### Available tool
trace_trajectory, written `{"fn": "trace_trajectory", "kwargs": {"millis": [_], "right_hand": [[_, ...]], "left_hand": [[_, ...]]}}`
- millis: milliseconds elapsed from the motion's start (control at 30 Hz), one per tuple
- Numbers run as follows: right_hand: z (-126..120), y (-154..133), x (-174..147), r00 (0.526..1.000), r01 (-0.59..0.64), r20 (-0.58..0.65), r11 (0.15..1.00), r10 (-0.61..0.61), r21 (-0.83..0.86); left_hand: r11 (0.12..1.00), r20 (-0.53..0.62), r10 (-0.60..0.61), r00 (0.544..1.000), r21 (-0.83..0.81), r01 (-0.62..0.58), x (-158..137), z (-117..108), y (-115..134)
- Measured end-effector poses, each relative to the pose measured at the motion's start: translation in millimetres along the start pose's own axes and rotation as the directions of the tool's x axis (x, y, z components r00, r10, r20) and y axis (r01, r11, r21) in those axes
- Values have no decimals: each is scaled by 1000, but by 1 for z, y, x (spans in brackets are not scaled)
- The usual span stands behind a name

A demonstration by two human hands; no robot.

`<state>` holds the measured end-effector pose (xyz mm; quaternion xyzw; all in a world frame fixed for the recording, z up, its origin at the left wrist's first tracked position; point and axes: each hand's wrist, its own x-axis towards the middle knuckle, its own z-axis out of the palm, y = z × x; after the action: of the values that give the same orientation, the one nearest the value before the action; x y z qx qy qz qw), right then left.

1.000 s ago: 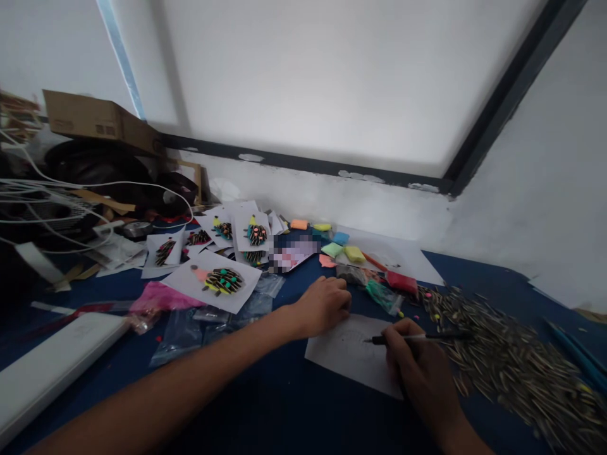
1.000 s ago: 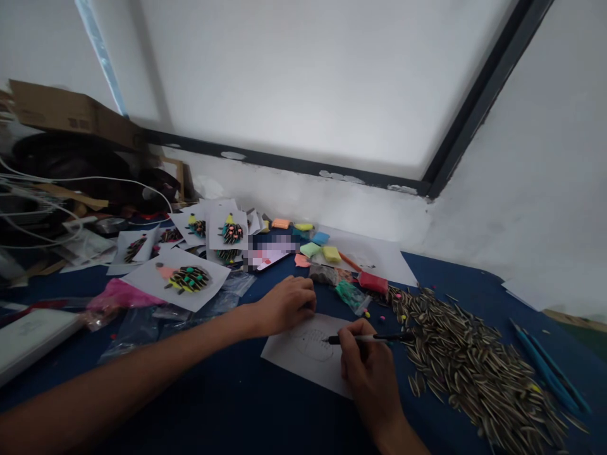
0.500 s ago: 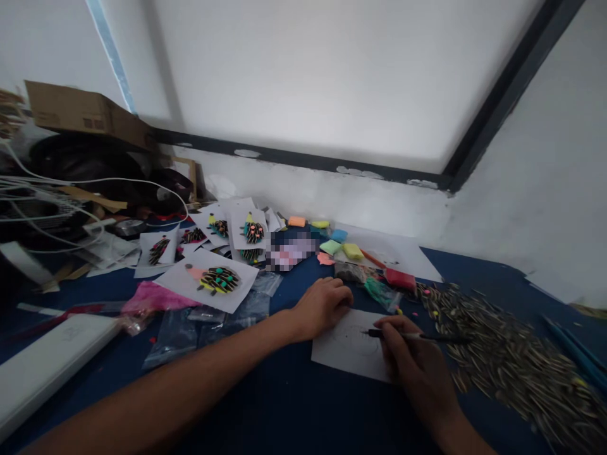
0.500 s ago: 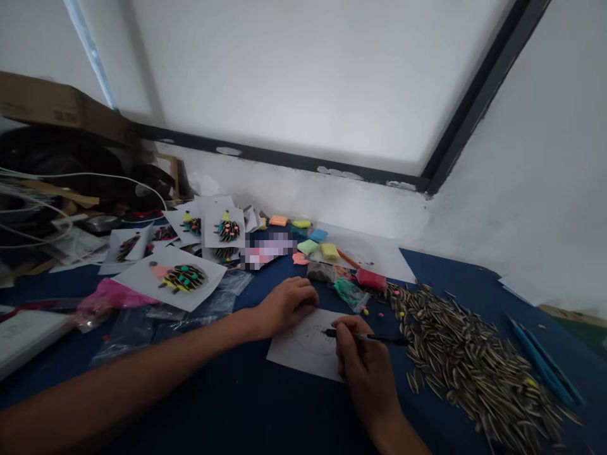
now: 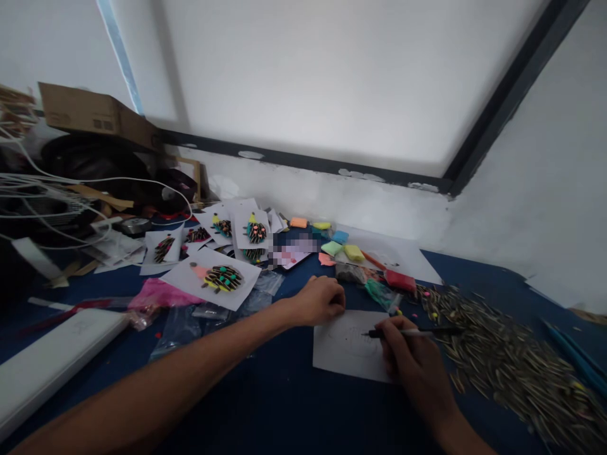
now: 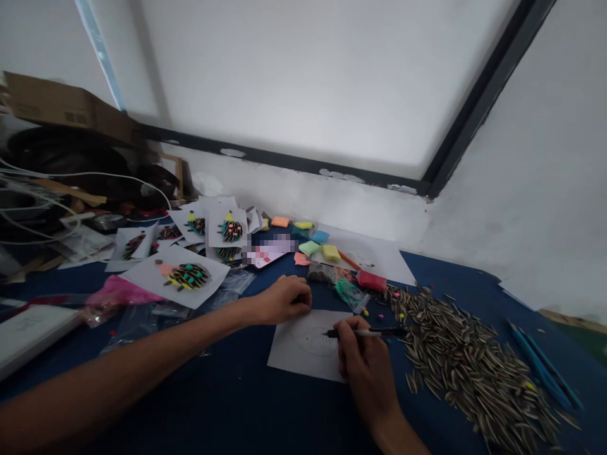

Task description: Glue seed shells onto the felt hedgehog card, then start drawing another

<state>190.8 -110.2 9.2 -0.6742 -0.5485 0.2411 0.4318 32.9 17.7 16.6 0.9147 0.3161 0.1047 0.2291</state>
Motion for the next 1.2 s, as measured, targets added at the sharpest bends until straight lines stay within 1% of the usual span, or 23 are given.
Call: {"fn": "trace_trajectory", "kwargs": {"millis": [100, 233, 367, 467, 533, 567, 600, 633, 667, 733, 800, 867, 933, 1033, 1200], "right_hand": [[1, 1, -1, 1000, 9, 10, 1000, -9, -6], [3, 2, -3, 999, 4, 36, 1000, -5, 11], [2, 1, -4, 996, 73, 42, 997, -72, -28], [2, -2, -4, 993, 121, 21, 989, -119, -90], [1, -2, -4, 994, 112, 9, 990, -111, -88], [1, -3, -4, 995, 98, 10, 993, -97, -73], [1, -3, -4, 997, 82, 12, 995, -82, -56], [1, -3, -4, 998, 68, 14, 997, -68, -40], [1, -3, -4, 998, 57, 14, 998, -56, -26], [2, -3, -4, 999, 44, 3, 999, -44, -10], [3, -3, -4, 999, 40, -15, 999, -40, -6], [3, -2, -3, 999, 44, -26, 999, -44, -16], [3, -2, -3, 998, 60, -33, 997, -62, -41], [2, -2, -4, 995, 102, -15, 992, -104, -76], [1, 0, -7, 991, 135, 3, 988, -135, -69]], "left_hand": [[1000, -47, -2, 999, -24, 1, 1, 5, -2], [999, -111, 29, 993, -29, -32, 3, 14, -6], [995, -174, 68, 983, -62, -79, 5, 21, -11], [977, -279, 128, 952, -128, -169, 4, 23, -11], [941, -354, 179, 918, -209, -265, 3, 21, -8], [914, -368, 208, 906, -256, -314, 2, 18, -6], [885, -359, 242, 901, -300, -357, 1, 16, -5], [859, -322, 283, 904, -334, -388, 0, 13, -4], [845, -261, 326, 908, -350, -404, -1, 10, -4], [857, -97, 391, 915, -323, -400, -2, 6, -6], [893, 58, 401, 914, -250, -375, -3, 4, -9], [911, 154, 394, 906, -196, -363, -4, 4, -12], [910, 195, 403, 894, -185, -370, -4, 4, -13], [907, 207, 415, 886, -170, -385, -5, 4, -13], [913, 232, 408, 883, -117, -391, -7, 5, -10]]}}
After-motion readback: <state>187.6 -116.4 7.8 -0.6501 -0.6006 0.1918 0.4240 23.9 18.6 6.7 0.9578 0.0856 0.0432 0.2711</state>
